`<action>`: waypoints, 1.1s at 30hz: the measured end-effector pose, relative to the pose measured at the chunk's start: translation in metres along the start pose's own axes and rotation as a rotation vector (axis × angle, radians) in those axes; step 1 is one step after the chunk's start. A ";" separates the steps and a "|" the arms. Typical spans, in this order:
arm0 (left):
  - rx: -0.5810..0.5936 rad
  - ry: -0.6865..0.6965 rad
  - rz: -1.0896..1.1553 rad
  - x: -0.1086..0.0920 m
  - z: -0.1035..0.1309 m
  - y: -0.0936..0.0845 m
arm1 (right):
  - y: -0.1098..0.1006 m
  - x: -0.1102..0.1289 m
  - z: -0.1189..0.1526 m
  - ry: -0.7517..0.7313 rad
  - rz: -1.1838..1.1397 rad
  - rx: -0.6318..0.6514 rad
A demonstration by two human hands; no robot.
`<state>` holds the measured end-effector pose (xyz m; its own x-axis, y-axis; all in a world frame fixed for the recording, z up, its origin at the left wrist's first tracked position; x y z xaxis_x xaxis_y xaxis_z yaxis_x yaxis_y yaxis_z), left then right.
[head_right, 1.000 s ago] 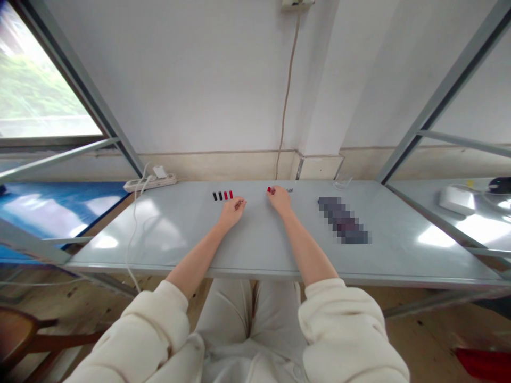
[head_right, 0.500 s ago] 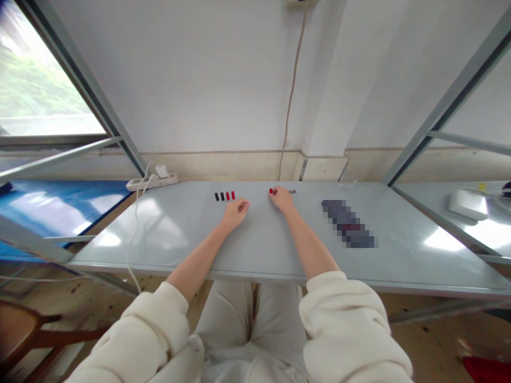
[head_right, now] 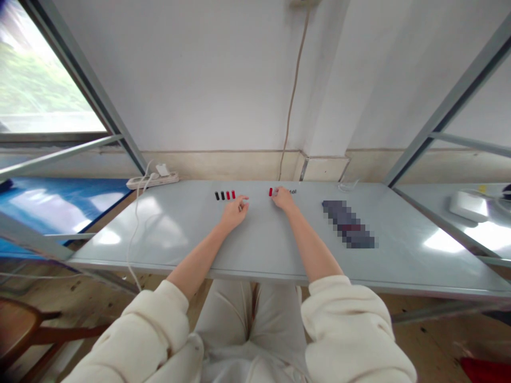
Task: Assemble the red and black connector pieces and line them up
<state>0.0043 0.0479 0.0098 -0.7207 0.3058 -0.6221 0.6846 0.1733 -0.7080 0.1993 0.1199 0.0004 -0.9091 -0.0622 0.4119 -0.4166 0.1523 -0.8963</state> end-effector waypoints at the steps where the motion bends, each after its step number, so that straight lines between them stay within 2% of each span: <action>1: -0.016 -0.031 -0.013 0.001 0.000 -0.002 | -0.003 0.001 0.003 0.013 -0.004 0.002; 4: -0.090 -0.137 -0.042 0.008 -0.001 -0.008 | -0.016 0.009 0.016 0.039 -0.001 -0.018; 7: -0.131 -0.200 -0.083 0.013 -0.002 -0.012 | -0.031 0.026 0.034 0.023 -0.039 -0.139; 11: -0.145 -0.225 -0.158 0.015 -0.002 -0.015 | -0.031 0.051 0.057 -0.132 -0.180 -0.305; 13: -0.149 -0.219 -0.193 0.016 -0.001 -0.015 | -0.020 0.061 0.065 -0.254 -0.232 -0.291; 15: -0.143 -0.213 -0.224 0.017 -0.001 -0.014 | -0.006 0.067 0.070 -0.346 -0.246 -0.210; 20: -0.158 -0.194 -0.208 0.023 -0.003 -0.014 | 0.004 0.073 0.075 -0.401 -0.293 -0.142; 23: -0.218 -0.168 -0.102 0.026 -0.006 -0.016 | 0.007 0.077 0.076 -0.404 -0.304 -0.130; 26: -0.217 -0.122 0.094 0.025 -0.010 -0.014 | 0.012 0.075 0.075 -0.368 -0.330 -0.151; 30: -0.143 -0.123 0.480 0.016 -0.011 -0.008 | 0.015 0.067 0.072 -0.249 -0.393 -0.239; 33: -0.044 -0.194 0.754 0.010 -0.009 -0.004 | 0.017 0.065 0.070 -0.190 -0.458 -0.208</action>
<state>-0.0047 0.0592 0.0094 -0.0623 0.1871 -0.9804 0.9980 0.0222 -0.0592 0.1325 0.0491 0.0005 -0.6279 -0.3426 0.6989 -0.7782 0.2586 -0.5724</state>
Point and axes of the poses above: each hand's wrist, its own z-axis away from the middle knuckle, its own y-axis out of the palm, x = y × z, the point moved 5 cm from there along -z, towards the middle knuckle, and after that the axes turned 5 degrees about -y, right-handed, at the moved point
